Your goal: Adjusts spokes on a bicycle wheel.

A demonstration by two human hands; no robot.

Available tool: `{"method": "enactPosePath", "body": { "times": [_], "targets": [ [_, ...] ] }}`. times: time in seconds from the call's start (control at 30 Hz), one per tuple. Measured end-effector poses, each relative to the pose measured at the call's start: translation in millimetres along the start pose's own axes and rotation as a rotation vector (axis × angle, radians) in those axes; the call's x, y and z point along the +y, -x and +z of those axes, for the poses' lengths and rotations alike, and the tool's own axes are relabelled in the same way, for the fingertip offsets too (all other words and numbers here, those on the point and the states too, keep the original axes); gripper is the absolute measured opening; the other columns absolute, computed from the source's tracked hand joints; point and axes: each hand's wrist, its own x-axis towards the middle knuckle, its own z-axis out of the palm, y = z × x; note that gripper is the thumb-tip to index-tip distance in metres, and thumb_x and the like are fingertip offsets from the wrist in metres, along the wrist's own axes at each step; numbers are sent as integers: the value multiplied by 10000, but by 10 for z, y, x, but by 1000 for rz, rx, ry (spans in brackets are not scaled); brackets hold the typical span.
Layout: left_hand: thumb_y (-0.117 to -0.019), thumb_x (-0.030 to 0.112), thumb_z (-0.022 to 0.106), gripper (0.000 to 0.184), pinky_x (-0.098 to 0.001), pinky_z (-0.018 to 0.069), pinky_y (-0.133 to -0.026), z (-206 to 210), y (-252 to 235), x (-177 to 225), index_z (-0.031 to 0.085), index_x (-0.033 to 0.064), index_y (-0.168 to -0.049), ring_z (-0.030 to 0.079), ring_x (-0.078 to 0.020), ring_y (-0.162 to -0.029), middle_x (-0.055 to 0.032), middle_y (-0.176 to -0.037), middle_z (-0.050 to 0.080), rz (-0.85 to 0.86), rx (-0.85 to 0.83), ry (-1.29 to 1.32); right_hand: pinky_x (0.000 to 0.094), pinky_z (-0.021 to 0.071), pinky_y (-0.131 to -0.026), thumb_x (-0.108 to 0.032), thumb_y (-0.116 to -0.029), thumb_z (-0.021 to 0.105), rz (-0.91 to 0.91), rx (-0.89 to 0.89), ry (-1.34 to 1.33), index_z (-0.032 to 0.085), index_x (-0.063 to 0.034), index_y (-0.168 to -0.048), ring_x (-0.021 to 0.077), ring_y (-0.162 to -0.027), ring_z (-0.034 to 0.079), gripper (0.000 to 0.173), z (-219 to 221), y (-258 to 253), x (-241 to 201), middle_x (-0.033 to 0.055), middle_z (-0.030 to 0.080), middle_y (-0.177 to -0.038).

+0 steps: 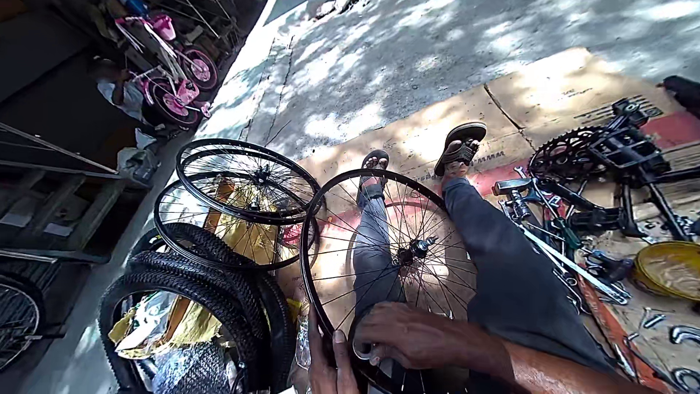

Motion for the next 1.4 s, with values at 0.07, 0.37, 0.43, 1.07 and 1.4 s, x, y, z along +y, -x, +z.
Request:
{"method": "enactPosePath", "body": {
  "times": [0.07, 0.37, 0.43, 1.07, 1.4],
  "targets": [
    [-1087, 273, 370, 531, -265, 557, -862, -86, -81, -88, 396, -11, -1534, 663, -76, -1016, -166, -1336, 624, -40, -21, 39, 493, 534, -907, -253, -1014, 660, 79, 22, -5, 623, -88, -1191, 307, -943, 677, 245, 74, -15, 21, 118, 683, -970],
    [-1010, -2, 435, 200, -314, 583, -498, -68, -473, -111, 527, -34, -1185, 660, -190, -571, -85, -717, 640, -77, -27, 461, 480, 540, -818, -216, -1010, 617, 149, 85, -36, 638, -111, -1189, 279, -842, 671, 208, 135, -55, 44, 94, 679, -888],
    [-1012, 17, 431, 235, -315, 572, -517, -57, -421, -124, 525, -29, -1222, 648, -190, -590, -89, -731, 623, -112, -14, 464, 474, 538, -854, -199, -1033, 549, 113, 90, 76, 661, -110, -1159, 292, -904, 675, 191, 248, -31, 30, 96, 692, -922],
    [-1026, -6, 455, 456, -278, 550, -520, 2, -377, -146, 362, 7, -1472, 658, -183, -619, -130, -820, 659, -174, 68, 538, 501, 542, -854, -211, -985, 606, 381, -109, -232, 649, -125, -1327, 249, -873, 704, 356, -23, -173, -63, 78, 741, -1019],
    [-1134, 336, 157, 576, -383, 621, -702, -221, -180, -134, 547, -52, -1302, 729, -266, -821, -202, -1006, 720, -589, -352, 714, 452, 524, -876, -128, -938, 618, 434, 20, -144, 680, -63, -1061, 271, -981, 640, 152, 46, -151, -43, 122, 647, -1041]
  ]
}}
